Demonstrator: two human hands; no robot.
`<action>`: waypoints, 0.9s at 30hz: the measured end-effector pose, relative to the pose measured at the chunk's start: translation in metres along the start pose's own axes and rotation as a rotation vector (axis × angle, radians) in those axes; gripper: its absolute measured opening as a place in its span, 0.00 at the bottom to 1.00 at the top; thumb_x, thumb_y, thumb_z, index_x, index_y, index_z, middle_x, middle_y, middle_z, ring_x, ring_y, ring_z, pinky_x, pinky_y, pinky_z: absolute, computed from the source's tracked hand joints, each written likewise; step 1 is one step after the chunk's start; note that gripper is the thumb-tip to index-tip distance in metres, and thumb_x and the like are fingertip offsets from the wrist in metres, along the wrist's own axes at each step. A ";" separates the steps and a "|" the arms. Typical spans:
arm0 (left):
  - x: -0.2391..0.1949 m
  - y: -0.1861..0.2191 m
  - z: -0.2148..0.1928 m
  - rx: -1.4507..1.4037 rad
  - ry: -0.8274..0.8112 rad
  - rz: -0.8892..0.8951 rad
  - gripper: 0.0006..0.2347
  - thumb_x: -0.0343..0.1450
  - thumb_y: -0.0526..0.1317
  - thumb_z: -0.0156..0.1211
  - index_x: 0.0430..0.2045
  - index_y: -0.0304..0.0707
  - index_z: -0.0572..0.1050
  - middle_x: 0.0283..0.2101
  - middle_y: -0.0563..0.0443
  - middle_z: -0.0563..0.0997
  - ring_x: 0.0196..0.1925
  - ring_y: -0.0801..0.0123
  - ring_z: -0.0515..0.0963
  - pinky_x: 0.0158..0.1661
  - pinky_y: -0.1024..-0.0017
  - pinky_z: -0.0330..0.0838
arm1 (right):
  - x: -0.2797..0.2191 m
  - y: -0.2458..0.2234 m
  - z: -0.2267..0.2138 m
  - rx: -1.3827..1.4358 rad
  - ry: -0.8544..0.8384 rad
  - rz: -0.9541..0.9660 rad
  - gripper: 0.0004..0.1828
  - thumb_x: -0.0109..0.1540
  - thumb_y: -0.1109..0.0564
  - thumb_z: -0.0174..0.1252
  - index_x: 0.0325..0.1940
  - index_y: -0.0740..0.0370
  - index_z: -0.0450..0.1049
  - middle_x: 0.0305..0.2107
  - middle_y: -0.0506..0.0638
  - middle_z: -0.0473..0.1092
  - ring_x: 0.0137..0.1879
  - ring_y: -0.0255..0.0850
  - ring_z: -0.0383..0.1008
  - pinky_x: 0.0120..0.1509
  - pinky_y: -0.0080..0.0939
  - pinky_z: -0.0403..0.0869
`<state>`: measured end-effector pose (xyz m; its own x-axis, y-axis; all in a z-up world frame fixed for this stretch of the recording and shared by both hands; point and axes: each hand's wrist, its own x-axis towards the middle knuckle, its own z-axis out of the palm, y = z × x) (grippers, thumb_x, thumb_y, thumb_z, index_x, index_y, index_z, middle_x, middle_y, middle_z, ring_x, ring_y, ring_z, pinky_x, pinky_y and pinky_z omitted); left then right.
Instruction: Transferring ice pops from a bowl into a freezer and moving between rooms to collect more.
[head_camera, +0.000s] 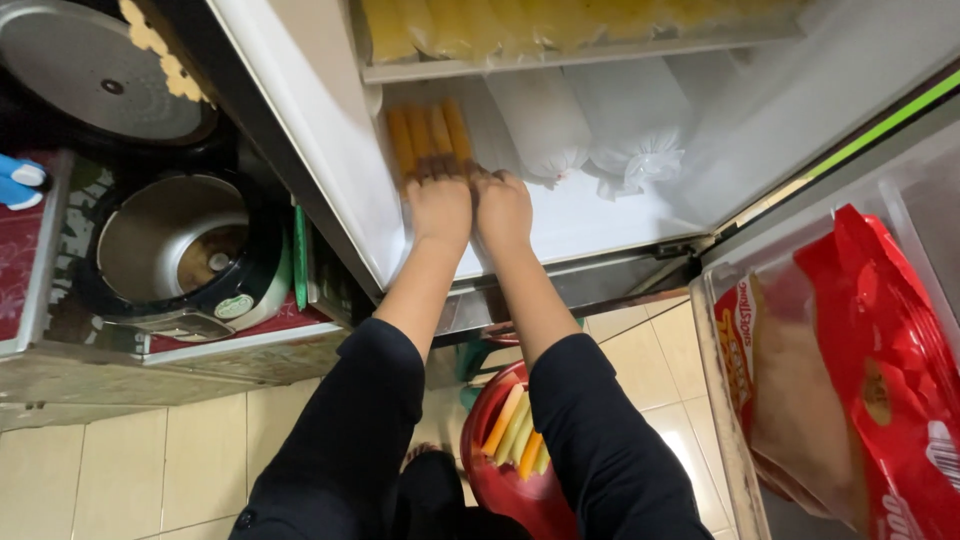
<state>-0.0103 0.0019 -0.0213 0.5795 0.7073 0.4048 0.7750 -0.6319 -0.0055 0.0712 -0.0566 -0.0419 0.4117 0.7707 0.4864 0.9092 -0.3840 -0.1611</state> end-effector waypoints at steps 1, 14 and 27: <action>-0.004 0.002 -0.018 0.020 0.042 -0.002 0.11 0.70 0.33 0.48 0.29 0.46 0.82 0.31 0.52 0.84 0.36 0.59 0.83 0.45 0.53 0.62 | -0.001 -0.001 -0.001 -0.004 0.031 -0.024 0.12 0.65 0.56 0.51 0.46 0.45 0.80 0.35 0.41 0.80 0.53 0.38 0.76 0.59 0.37 0.68; -0.028 0.002 -0.078 -0.060 0.034 -0.018 0.12 0.71 0.30 0.47 0.39 0.37 0.81 0.40 0.36 0.83 0.44 0.47 0.83 0.56 0.46 0.62 | -0.010 0.004 0.025 0.042 -0.023 -0.032 0.23 0.67 0.65 0.48 0.63 0.50 0.74 0.49 0.50 0.78 0.62 0.46 0.76 0.73 0.52 0.65; -0.028 -0.017 0.023 0.034 0.357 0.104 0.11 0.69 0.34 0.51 0.41 0.39 0.79 0.30 0.42 0.79 0.35 0.49 0.82 0.46 0.50 0.71 | -0.026 -0.008 -0.019 0.298 -0.097 0.064 0.22 0.66 0.69 0.49 0.62 0.56 0.75 0.52 0.51 0.77 0.66 0.48 0.72 0.77 0.55 0.58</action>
<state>-0.0342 0.0002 -0.0541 0.5362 0.4811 0.6936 0.7278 -0.6796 -0.0913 0.0523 -0.0836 -0.0368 0.4598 0.8000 0.3855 0.8536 -0.2784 -0.4404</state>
